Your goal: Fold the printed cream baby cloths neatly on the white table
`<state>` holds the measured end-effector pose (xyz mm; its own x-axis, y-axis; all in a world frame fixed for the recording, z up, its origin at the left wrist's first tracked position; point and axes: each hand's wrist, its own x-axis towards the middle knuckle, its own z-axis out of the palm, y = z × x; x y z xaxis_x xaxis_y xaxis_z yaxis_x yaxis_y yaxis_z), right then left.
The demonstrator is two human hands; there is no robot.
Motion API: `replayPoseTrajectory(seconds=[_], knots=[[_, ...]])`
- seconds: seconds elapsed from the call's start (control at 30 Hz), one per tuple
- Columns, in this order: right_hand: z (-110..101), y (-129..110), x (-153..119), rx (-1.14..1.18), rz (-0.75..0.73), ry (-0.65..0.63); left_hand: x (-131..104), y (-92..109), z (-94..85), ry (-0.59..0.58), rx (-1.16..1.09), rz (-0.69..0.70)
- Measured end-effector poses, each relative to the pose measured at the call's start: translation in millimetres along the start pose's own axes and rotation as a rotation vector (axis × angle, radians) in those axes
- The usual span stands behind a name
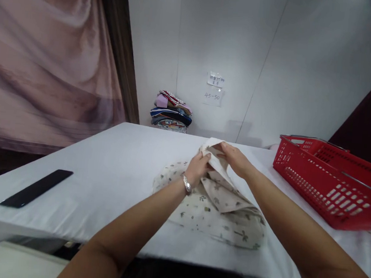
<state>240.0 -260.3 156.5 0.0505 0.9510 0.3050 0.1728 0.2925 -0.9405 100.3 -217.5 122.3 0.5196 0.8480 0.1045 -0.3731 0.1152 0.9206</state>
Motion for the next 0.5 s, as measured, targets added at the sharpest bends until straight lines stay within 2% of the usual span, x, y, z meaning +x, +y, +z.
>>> replayPoseTrajectory(seconds=[0.13,0.23,0.4,0.5], knots=[[-15,23,-21,-0.063,0.223,-0.141,8,34,-13.9,0.096,-0.07,0.092],[-16,43,-45,-0.124,0.31,-0.219,23,53,-28.7,0.226,-0.192,0.083],[-7,77,-91,-0.419,0.209,-0.132,53,72,-55.4,0.399,-0.352,0.059],[3,90,-112,-0.487,0.223,-0.067,67,80,-67.4,0.463,-0.381,0.07]])
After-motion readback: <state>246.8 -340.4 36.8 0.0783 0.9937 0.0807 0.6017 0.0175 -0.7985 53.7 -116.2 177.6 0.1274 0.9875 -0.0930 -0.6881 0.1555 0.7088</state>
